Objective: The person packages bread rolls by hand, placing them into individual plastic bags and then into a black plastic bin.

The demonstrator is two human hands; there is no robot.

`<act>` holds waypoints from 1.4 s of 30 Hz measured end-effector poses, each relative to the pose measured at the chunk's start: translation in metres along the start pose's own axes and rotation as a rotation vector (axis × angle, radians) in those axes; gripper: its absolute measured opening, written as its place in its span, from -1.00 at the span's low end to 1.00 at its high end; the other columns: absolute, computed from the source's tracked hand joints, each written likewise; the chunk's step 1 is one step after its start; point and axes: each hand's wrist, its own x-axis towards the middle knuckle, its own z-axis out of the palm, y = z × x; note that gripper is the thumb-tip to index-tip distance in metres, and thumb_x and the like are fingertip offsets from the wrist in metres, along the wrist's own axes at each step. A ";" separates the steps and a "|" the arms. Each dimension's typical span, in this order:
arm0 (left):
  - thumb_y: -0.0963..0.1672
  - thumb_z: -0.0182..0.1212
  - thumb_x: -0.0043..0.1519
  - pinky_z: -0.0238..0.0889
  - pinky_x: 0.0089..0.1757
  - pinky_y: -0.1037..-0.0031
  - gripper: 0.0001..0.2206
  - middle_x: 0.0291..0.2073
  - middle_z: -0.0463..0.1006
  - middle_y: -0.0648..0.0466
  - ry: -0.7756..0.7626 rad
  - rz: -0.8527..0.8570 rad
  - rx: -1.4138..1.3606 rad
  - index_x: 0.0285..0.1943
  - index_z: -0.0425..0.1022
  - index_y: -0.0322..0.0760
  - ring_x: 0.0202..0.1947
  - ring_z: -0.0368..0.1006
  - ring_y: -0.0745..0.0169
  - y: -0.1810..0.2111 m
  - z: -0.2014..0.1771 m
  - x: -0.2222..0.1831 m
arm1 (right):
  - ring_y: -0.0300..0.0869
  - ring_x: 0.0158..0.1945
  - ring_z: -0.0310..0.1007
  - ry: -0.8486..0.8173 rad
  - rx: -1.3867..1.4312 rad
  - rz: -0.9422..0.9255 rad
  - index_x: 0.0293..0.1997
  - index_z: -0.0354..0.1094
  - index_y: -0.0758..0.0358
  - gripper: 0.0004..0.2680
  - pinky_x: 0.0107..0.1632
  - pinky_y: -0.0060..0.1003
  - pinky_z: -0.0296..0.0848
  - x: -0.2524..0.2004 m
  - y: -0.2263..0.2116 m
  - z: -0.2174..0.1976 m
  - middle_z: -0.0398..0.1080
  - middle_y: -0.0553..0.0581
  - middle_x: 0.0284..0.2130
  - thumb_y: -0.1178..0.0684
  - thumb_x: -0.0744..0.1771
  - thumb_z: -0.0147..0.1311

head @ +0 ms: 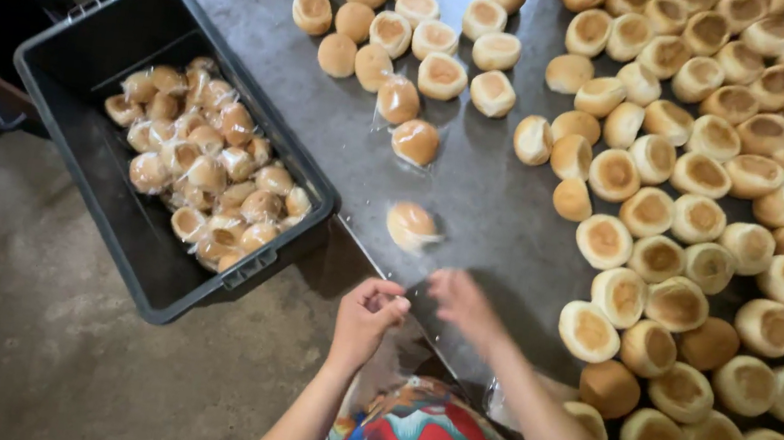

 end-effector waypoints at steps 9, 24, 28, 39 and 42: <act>-0.23 0.41 0.06 0.49 -0.24 0.54 -0.59 -0.12 0.56 0.13 -0.187 0.110 -0.087 -0.54 0.09 -0.20 -0.23 0.56 0.46 0.006 0.072 0.001 | -0.30 -0.25 0.38 0.316 -0.180 -0.175 -0.14 0.48 0.30 -0.82 -0.17 -0.35 0.41 -0.080 0.029 0.000 0.48 0.02 -0.39 -0.02 0.39 0.07; -0.17 0.45 0.12 0.36 -0.20 0.32 -0.79 -0.05 0.53 -0.13 -0.808 0.561 0.348 -0.19 0.50 -0.37 -0.10 0.45 0.11 0.003 0.072 0.014 | -0.37 -0.51 0.30 0.339 -0.416 -0.037 -0.18 0.59 0.30 -0.84 -0.44 -0.38 0.28 -0.130 -0.031 -0.050 0.48 -0.03 -0.57 0.02 0.31 0.22; -0.12 0.41 0.27 0.33 -0.34 0.33 -0.82 -0.49 0.53 -0.09 -0.676 0.097 0.842 -0.22 0.60 -0.38 -0.51 0.38 0.15 0.012 0.092 -0.004 | -0.43 -0.43 0.35 0.242 -0.348 -0.117 -0.18 0.56 0.33 -0.84 -0.38 -0.43 0.37 -0.122 -0.022 -0.066 0.52 -0.05 -0.52 0.04 0.31 0.19; -0.14 0.38 0.30 0.30 -0.41 0.38 -0.78 -0.58 0.56 -0.09 -0.543 0.047 0.806 -0.35 0.61 -0.43 -0.58 0.40 0.26 0.005 0.097 -0.019 | -0.44 -0.38 0.36 0.146 -0.292 -0.172 -0.16 0.56 0.34 -0.83 -0.32 -0.42 0.41 -0.116 -0.004 -0.077 0.52 -0.05 -0.49 0.02 0.33 0.17; -0.23 0.27 0.24 0.45 -0.38 0.45 -0.96 -0.44 0.61 0.10 -0.693 -0.257 0.510 -0.22 0.58 -0.38 -0.45 0.49 0.45 0.005 0.091 -0.015 | -0.43 -0.40 0.34 0.176 -0.378 -0.094 -0.19 0.56 0.34 -0.80 -0.32 -0.38 0.40 -0.112 0.003 -0.076 0.48 -0.02 -0.55 -0.02 0.32 0.19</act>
